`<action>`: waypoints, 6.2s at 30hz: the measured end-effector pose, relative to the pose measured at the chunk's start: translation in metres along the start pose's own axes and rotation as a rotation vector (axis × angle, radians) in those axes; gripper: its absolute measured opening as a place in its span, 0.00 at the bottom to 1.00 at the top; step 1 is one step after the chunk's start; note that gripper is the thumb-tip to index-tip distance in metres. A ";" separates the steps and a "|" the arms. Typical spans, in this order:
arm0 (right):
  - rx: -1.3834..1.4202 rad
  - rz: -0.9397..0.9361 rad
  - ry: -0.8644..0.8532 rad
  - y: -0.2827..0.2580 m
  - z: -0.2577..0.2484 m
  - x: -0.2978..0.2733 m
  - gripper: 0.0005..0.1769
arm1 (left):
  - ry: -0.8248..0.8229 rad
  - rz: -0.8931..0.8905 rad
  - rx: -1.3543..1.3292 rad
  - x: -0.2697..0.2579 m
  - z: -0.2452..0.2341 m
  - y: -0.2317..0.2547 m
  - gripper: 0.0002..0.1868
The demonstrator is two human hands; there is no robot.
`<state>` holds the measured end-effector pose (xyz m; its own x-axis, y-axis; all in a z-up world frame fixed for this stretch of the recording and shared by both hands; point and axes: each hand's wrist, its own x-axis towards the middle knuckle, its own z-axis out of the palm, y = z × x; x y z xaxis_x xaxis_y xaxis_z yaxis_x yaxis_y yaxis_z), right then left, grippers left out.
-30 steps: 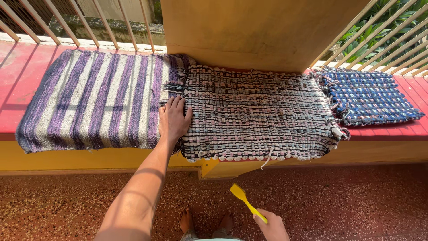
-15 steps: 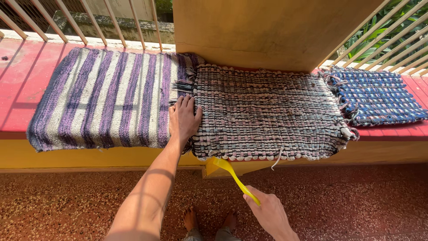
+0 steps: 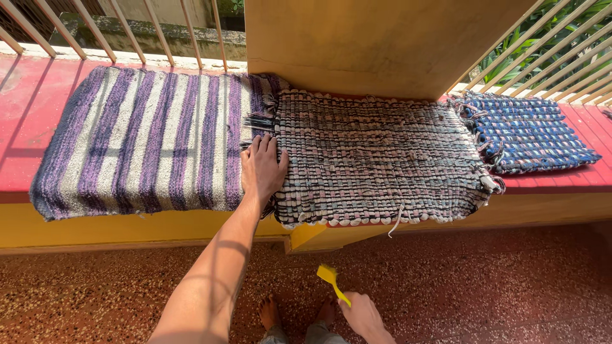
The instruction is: The person brushes dust and debris off several woven floor mats on a balcony ledge using a yellow hand brush, occasionally flipping the mats to clean both sides.
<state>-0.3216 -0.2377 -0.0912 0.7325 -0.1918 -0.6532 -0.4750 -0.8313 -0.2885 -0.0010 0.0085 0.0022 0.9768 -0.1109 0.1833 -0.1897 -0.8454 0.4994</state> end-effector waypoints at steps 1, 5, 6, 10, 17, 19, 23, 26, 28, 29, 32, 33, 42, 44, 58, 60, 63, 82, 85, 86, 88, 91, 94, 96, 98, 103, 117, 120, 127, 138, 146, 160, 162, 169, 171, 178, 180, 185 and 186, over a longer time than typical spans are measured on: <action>-0.016 0.053 -0.008 0.014 0.006 0.005 0.20 | -0.002 0.004 0.012 0.002 -0.003 -0.002 0.32; -0.081 0.207 -0.003 0.063 0.021 0.007 0.22 | 0.004 0.026 0.018 -0.002 0.000 -0.002 0.32; -0.096 0.224 0.012 0.071 0.022 0.006 0.22 | 0.017 0.036 0.014 -0.001 0.000 -0.002 0.32; -0.054 0.264 0.061 0.098 0.025 0.003 0.22 | 0.009 0.029 0.016 -0.002 0.000 -0.002 0.32; 0.304 -0.088 0.192 0.099 -0.018 -0.025 0.20 | 0.007 0.034 0.033 0.001 0.006 -0.003 0.32; 0.427 -0.231 0.323 0.080 -0.039 -0.047 0.19 | 0.011 0.045 0.051 0.001 0.005 -0.004 0.33; 0.493 -0.220 0.537 0.046 -0.081 -0.058 0.20 | -0.079 0.078 0.114 -0.002 -0.001 0.000 0.33; 0.714 -0.080 0.710 0.051 -0.102 -0.054 0.23 | -0.105 0.129 0.150 -0.006 -0.003 0.000 0.35; 0.902 0.003 0.771 0.065 -0.111 -0.048 0.24 | -0.115 0.128 0.159 -0.002 0.000 0.000 0.37; 0.972 0.030 0.760 0.076 -0.117 -0.047 0.24 | -0.133 0.103 0.156 0.000 0.004 0.000 0.37; 0.820 -0.059 0.637 0.102 -0.127 -0.044 0.24 | -0.078 0.088 0.126 0.002 0.017 -0.003 0.36; 0.713 -0.110 0.583 0.108 -0.128 -0.044 0.24 | -0.045 0.099 0.113 0.002 0.023 -0.004 0.35; 0.658 -0.064 0.662 0.140 -0.141 -0.031 0.27 | 0.071 0.068 0.227 -0.010 0.046 0.000 0.33; 0.720 0.002 0.689 0.139 -0.142 -0.029 0.28 | 0.013 -0.009 0.224 -0.013 0.043 0.006 0.33; 0.816 -0.044 0.851 0.147 -0.248 -0.001 0.24 | -0.139 -0.076 0.294 -0.027 0.048 0.010 0.45; 0.747 -0.202 0.773 0.136 -0.256 0.014 0.24 | -0.194 -0.100 0.297 -0.025 0.044 0.012 0.47; 0.606 -0.311 0.582 0.128 -0.266 0.034 0.24 | -0.251 -0.116 0.297 -0.023 0.041 0.013 0.50; 0.560 -0.054 0.856 0.122 -0.361 0.126 0.23 | -0.388 -0.190 0.288 -0.014 0.038 0.016 0.55; 0.475 -0.134 0.610 0.071 -0.343 0.133 0.23 | -0.394 -0.200 0.284 -0.013 0.035 0.017 0.55; 0.493 -0.186 0.495 0.045 -0.331 0.133 0.22 | -0.392 -0.199 0.286 -0.014 0.035 0.017 0.55; 0.544 -0.336 0.342 0.005 -0.308 0.121 0.21 | -0.381 -0.195 0.288 -0.014 0.036 0.019 0.54; 0.470 -0.507 0.182 -0.028 -0.304 0.103 0.21 | -0.364 -0.194 0.288 -0.015 0.035 0.017 0.55; 0.668 -0.486 0.090 -0.026 -0.311 0.115 0.20 | -0.367 -0.200 0.284 -0.017 0.036 0.017 0.54; 0.794 -0.420 0.139 -0.001 -0.331 0.139 0.20 | -0.370 -0.200 0.287 -0.015 0.035 0.018 0.54; 0.798 -0.295 0.384 0.037 -0.353 0.163 0.19 | -0.368 -0.199 0.286 -0.015 0.035 0.018 0.54; 0.467 -0.072 0.897 0.087 -0.356 0.199 0.23 | -0.387 -0.202 0.307 -0.015 0.034 0.019 0.54; 0.837 -0.348 0.520 0.092 -0.291 0.105 0.28 | -0.149 -0.464 0.009 0.003 0.037 0.052 0.47; 0.893 -0.371 0.547 0.109 -0.273 0.091 0.27 | -0.024 -0.652 -0.308 0.033 0.037 0.042 0.51; 0.996 -0.358 0.552 0.139 -0.256 0.065 0.23 | -0.356 -0.686 0.016 0.052 0.027 0.045 0.40; 1.102 -0.166 0.494 0.153 -0.257 0.009 0.24 | -0.147 -0.705 0.017 0.059 0.057 0.007 0.45; 1.143 -0.170 0.475 0.149 -0.257 0.006 0.24 | -0.291 -0.682 -0.611 0.067 0.039 0.022 0.29; 1.330 -0.143 0.623 0.241 -0.267 -0.007 0.22 | -0.046 -0.158 -1.464 0.124 -0.234 0.163 0.09; 1.314 -0.148 0.655 0.248 -0.268 -0.005 0.22 | 0.106 -0.113 -1.349 0.135 -0.275 0.182 0.18; 1.351 -0.135 0.624 0.259 -0.268 0.001 0.22 | 0.351 0.234 -1.061 0.157 -0.211 0.255 0.14; 1.357 -0.116 0.621 0.262 -0.267 0.002 0.22 | 0.342 0.304 -0.969 0.180 -0.213 0.276 0.15; 1.362 -0.017 0.629 0.298 -0.246 0.015 0.23 | 0.102 0.431 -0.642 0.256 -0.119 0.362 0.20; 1.408 0.003 0.587 0.319 -0.238 0.024 0.23 | 0.084 0.318 -0.563 0.238 -0.030 0.395 0.26; 1.304 -0.020 0.653 0.349 -0.228 0.047 0.22 | -0.671 0.262 -1.050 0.147 0.174 0.429 0.36; 1.273 -0.011 0.664 0.350 -0.227 0.047 0.22 | -0.716 0.194 -0.690 0.128 0.201 0.424 0.43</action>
<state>-0.3429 -0.6564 -0.0635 0.6582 -0.6871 -0.3077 -0.3137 0.1213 -0.9417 0.0632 -0.4689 0.0675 0.7103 -0.6928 -0.1245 -0.1462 -0.3182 0.9367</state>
